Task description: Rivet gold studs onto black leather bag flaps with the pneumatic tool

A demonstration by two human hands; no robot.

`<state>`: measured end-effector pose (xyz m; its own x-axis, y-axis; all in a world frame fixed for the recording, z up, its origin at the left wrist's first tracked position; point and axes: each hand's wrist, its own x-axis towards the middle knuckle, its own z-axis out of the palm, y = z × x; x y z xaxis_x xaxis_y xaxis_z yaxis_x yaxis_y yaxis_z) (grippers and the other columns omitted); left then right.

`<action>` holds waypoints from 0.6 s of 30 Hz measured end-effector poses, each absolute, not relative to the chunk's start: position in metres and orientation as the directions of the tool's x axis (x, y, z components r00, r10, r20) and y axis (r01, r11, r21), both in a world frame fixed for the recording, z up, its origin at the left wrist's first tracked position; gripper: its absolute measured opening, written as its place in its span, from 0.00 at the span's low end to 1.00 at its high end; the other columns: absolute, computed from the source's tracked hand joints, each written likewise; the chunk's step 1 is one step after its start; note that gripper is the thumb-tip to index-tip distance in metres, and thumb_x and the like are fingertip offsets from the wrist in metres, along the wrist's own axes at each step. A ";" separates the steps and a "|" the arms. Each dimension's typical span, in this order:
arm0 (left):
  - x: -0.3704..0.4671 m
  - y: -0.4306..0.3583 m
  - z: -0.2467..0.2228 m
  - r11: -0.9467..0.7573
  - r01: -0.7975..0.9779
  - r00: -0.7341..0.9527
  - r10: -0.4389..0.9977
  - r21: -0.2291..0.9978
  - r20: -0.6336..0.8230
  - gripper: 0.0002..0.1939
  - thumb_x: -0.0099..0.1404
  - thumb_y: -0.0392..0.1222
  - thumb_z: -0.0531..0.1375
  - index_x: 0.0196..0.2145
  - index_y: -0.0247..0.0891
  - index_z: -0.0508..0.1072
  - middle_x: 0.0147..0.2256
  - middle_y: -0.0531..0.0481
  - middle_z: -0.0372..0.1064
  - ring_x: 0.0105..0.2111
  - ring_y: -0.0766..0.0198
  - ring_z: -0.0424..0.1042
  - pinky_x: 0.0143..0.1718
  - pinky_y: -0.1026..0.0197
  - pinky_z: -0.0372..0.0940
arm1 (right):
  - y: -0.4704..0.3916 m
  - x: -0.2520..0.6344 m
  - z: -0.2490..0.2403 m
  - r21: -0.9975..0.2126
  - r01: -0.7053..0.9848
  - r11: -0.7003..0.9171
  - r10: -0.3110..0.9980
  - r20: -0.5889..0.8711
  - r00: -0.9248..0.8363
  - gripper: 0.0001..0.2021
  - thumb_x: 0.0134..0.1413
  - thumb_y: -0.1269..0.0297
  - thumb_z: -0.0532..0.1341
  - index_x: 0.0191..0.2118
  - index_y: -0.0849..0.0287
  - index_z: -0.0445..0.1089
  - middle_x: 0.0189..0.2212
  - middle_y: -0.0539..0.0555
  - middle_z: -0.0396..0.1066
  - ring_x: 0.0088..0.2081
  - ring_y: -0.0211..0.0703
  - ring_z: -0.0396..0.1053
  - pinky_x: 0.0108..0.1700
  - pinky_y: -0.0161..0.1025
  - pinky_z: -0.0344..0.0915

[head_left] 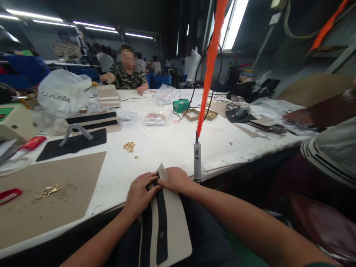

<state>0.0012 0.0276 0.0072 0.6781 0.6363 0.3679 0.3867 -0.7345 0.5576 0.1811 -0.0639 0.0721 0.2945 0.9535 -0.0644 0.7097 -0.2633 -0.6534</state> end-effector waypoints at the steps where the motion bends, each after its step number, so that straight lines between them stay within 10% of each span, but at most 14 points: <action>1: 0.001 0.029 0.007 -0.740 0.389 0.678 0.633 0.549 0.373 0.17 0.64 0.53 0.67 0.46 0.42 0.83 0.52 0.44 0.81 0.56 0.46 0.76 0.62 0.42 0.68 | -0.075 0.185 0.078 -0.653 0.720 -0.236 0.957 -0.028 0.288 0.16 0.54 0.55 0.69 0.45 0.59 0.81 0.37 0.58 0.82 0.42 0.55 0.77 0.41 0.39 0.65; 9: 0.003 0.041 0.010 -0.760 0.434 0.704 0.621 0.484 0.345 0.20 0.62 0.62 0.67 0.43 0.46 0.84 0.50 0.46 0.82 0.55 0.44 0.76 0.60 0.42 0.70 | -0.148 0.305 0.080 -0.750 0.596 -0.287 0.810 0.142 0.569 0.14 0.68 0.55 0.57 0.40 0.57 0.77 0.29 0.49 0.77 0.30 0.40 0.77 0.37 0.34 0.68; 18: 0.003 0.050 0.003 -0.811 0.401 0.710 0.568 0.426 0.415 0.21 0.62 0.66 0.67 0.41 0.50 0.84 0.48 0.50 0.83 0.51 0.45 0.79 0.54 0.43 0.75 | -0.053 0.432 0.020 -0.589 0.662 -0.464 0.753 0.131 0.645 0.14 0.62 0.66 0.63 0.52 0.54 0.79 0.42 0.51 0.79 0.43 0.43 0.74 0.50 0.36 0.67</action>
